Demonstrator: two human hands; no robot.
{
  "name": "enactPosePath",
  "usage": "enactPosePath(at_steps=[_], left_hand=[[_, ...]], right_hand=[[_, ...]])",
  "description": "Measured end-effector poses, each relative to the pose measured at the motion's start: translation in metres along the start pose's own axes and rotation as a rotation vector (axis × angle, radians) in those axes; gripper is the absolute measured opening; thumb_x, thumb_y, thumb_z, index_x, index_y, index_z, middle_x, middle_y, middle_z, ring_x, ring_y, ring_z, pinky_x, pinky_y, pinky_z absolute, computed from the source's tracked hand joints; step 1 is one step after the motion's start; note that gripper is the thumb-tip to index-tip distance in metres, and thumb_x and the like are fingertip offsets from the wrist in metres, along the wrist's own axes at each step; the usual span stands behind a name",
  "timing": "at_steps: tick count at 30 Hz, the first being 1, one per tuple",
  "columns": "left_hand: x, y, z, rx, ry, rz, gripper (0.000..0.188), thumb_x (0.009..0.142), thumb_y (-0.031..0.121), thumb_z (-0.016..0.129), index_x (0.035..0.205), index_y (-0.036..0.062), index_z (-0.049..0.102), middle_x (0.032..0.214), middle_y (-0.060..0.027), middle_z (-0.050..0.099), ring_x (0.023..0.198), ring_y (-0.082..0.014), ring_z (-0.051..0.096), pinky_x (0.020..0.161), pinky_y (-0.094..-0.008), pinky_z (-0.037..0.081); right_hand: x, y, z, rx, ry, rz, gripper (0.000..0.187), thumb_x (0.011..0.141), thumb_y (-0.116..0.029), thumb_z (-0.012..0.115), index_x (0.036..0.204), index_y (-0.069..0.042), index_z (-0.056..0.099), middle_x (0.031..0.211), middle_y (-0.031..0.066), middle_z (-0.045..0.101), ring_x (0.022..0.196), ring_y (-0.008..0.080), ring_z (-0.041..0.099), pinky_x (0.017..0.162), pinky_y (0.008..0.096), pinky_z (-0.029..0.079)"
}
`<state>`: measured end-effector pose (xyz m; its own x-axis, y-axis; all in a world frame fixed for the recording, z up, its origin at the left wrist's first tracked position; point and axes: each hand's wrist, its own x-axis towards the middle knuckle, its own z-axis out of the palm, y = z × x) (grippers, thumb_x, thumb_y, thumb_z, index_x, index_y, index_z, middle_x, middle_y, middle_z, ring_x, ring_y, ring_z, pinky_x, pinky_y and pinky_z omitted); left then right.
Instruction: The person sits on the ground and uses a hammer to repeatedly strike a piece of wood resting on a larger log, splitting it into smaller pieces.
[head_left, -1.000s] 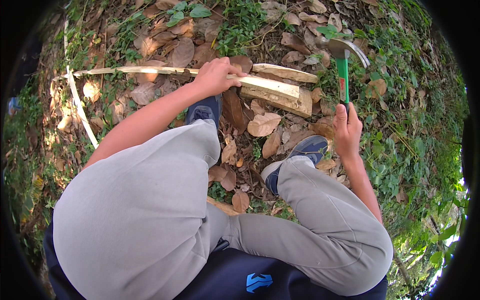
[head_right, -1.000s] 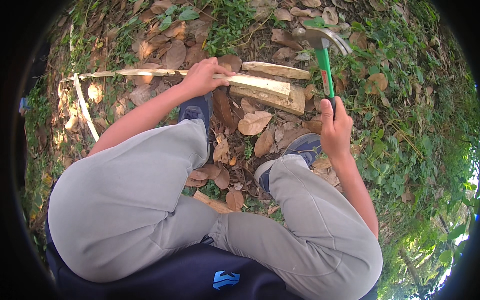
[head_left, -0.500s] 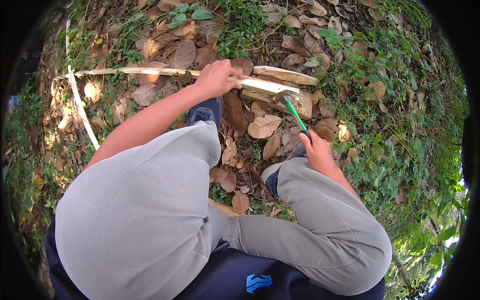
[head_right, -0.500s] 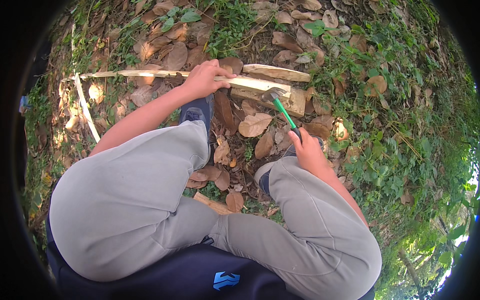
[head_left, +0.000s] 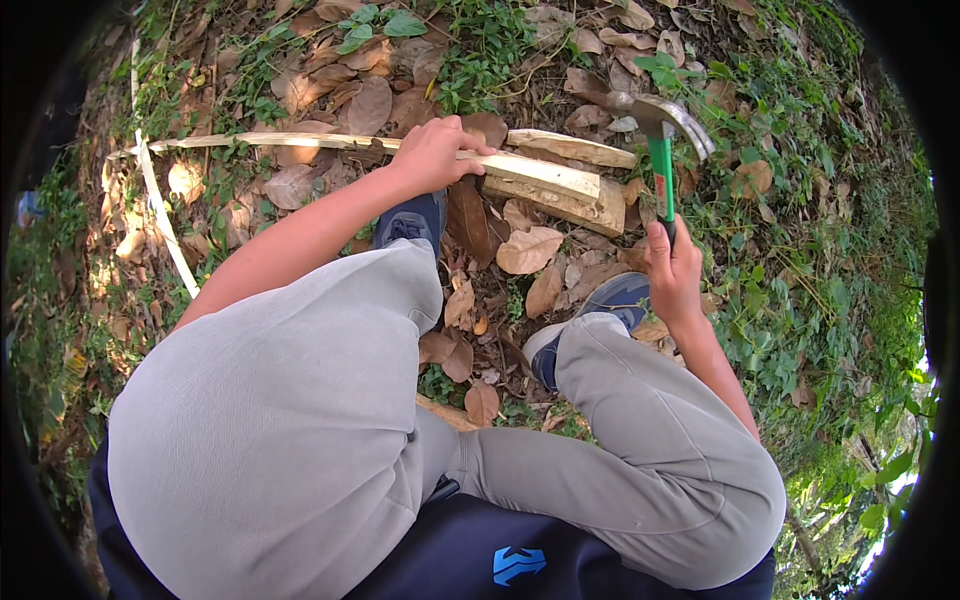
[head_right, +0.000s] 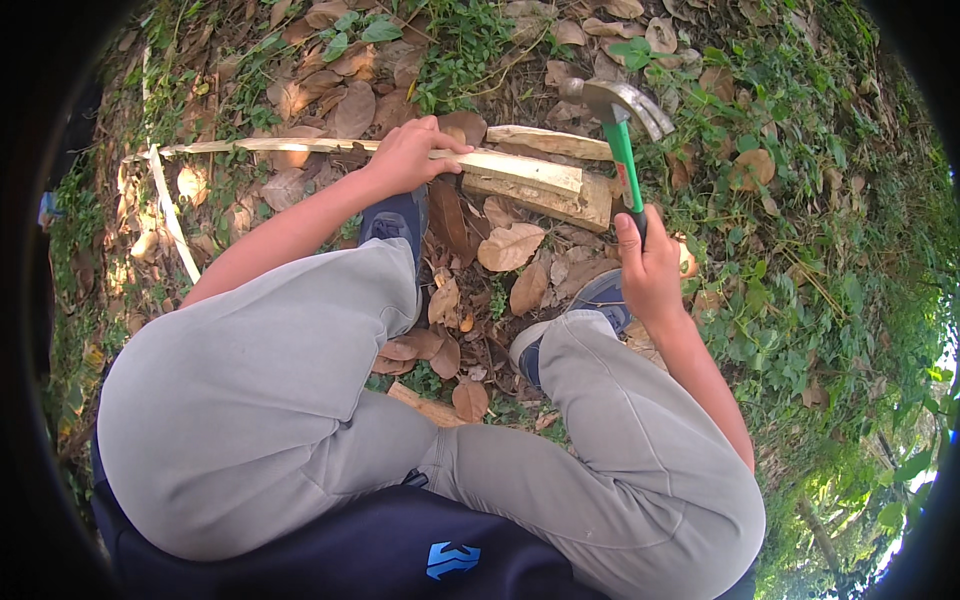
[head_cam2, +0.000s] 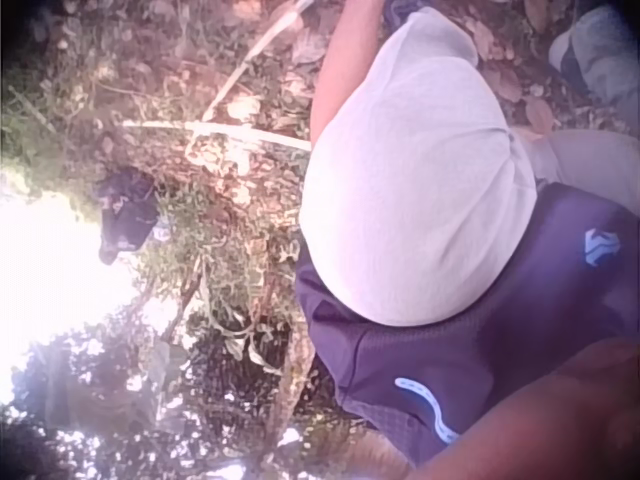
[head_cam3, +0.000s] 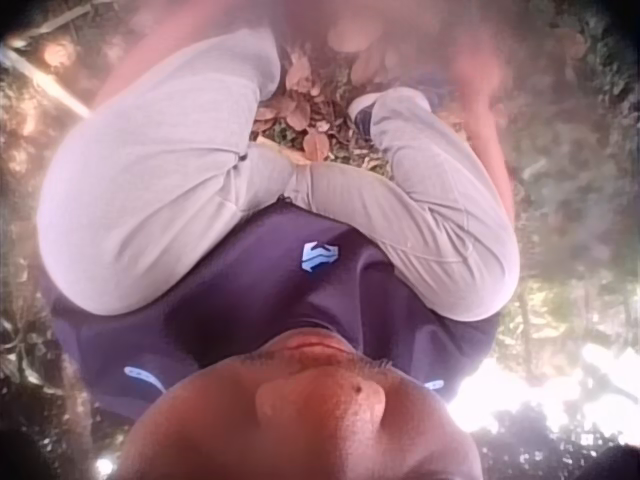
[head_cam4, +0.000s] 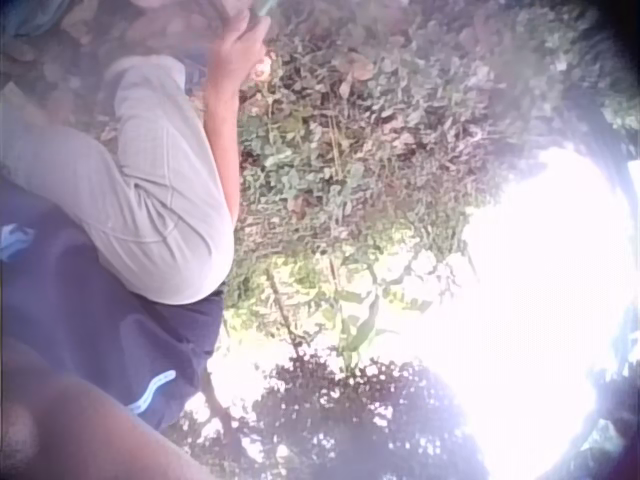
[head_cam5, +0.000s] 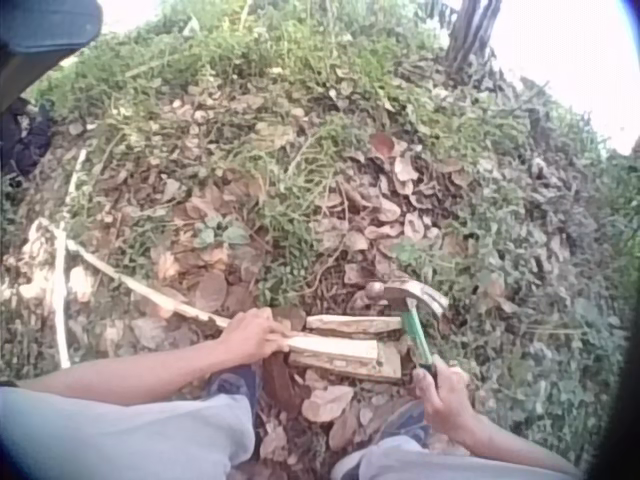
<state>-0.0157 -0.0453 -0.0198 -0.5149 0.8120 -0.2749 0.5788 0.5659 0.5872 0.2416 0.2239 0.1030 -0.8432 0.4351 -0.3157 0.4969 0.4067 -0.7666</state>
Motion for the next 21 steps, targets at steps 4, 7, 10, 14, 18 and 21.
enactPosePath(at_steps=[4, 7, 10, 14, 18, 21], left_hand=[[0.002, 0.006, -0.003, 0.009, -0.016, -0.01, 0.036, 0.086, 0.031, 0.083, 0.122, 0.0319, 0.08, 0.09, -0.0062, 0.056, 0.095, -0.0264, 0.06, 0.079, -0.041, 0.048], [-0.001, 0.003, 0.002, 0.007, 0.01, 0.003, 0.036, 0.086, 0.031, 0.083, 0.122, 0.0318, 0.08, 0.089, -0.006, 0.056, 0.095, -0.0261, 0.06, 0.079, -0.0408, 0.048], [-0.001, -0.002, 0.002, 0.015, 0.033, 0.011, 0.036, 0.086, 0.032, 0.083, 0.122, 0.032, 0.08, 0.089, -0.0058, 0.056, 0.095, -0.0259, 0.06, 0.079, -0.0408, 0.048], [0.001, 0.001, 0.0, 0.01, 0.001, -0.008, 0.036, 0.086, 0.032, 0.083, 0.122, 0.0322, 0.08, 0.09, -0.0059, 0.056, 0.094, -0.026, 0.06, 0.078, -0.0413, 0.048], [0.002, 0.004, -0.001, 0.015, -0.003, 0.005, 0.036, 0.086, 0.032, 0.083, 0.122, 0.0324, 0.08, 0.09, -0.0062, 0.056, 0.094, -0.0263, 0.06, 0.078, -0.0416, 0.048], [0.0, 0.002, 0.0, 0.021, 0.009, 0.004, 0.037, 0.086, 0.032, 0.083, 0.122, 0.0325, 0.08, 0.089, -0.0062, 0.056, 0.094, -0.0264, 0.06, 0.077, -0.0416, 0.048]], right_hand=[[-0.009, 0.048, 0.026, -0.364, -0.25, 0.046, 0.038, 0.11, -0.038, 0.054, 0.102, -0.001, 0.054, 0.069, 0.0221, 0.061, 0.061, 0.042, 0.058, 0.059, 0.0485, 0.044], [-0.024, 0.056, 0.026, -0.267, -0.25, 0.174, 0.042, 0.11, -0.04, 0.053, 0.1, 0.001, 0.056, 0.072, 0.0246, 0.062, 0.066, 0.0456, 0.059, 0.062, 0.0515, 0.044], [-0.026, 0.066, 0.029, -0.159, -0.216, 0.229, 0.045, 0.11, -0.041, 0.055, 0.095, 0.001, 0.057, 0.07, 0.0216, 0.059, 0.062, 0.0394, 0.056, 0.061, 0.0478, 0.043], [-0.024, 0.064, 0.021, -0.185, -0.215, 0.241, 0.045, 0.109, -0.042, 0.056, 0.096, 0.001, 0.059, 0.069, 0.0206, 0.059, 0.061, 0.0373, 0.056, 0.06, 0.0458, 0.043], [-0.011, 0.034, -0.004, -0.317, -0.208, 0.159, 0.045, 0.108, -0.044, 0.057, 0.098, -0.001, 0.062, 0.068, 0.0204, 0.06, 0.06, 0.0371, 0.057, 0.059, 0.046, 0.043], [0.003, 0.007, -0.026, -0.428, -0.144, 0.052, 0.045, 0.108, -0.044, 0.058, 0.097, -0.001, 0.062, 0.065, 0.0177, 0.058, 0.056, 0.0329, 0.055, 0.056, 0.0444, 0.042]])
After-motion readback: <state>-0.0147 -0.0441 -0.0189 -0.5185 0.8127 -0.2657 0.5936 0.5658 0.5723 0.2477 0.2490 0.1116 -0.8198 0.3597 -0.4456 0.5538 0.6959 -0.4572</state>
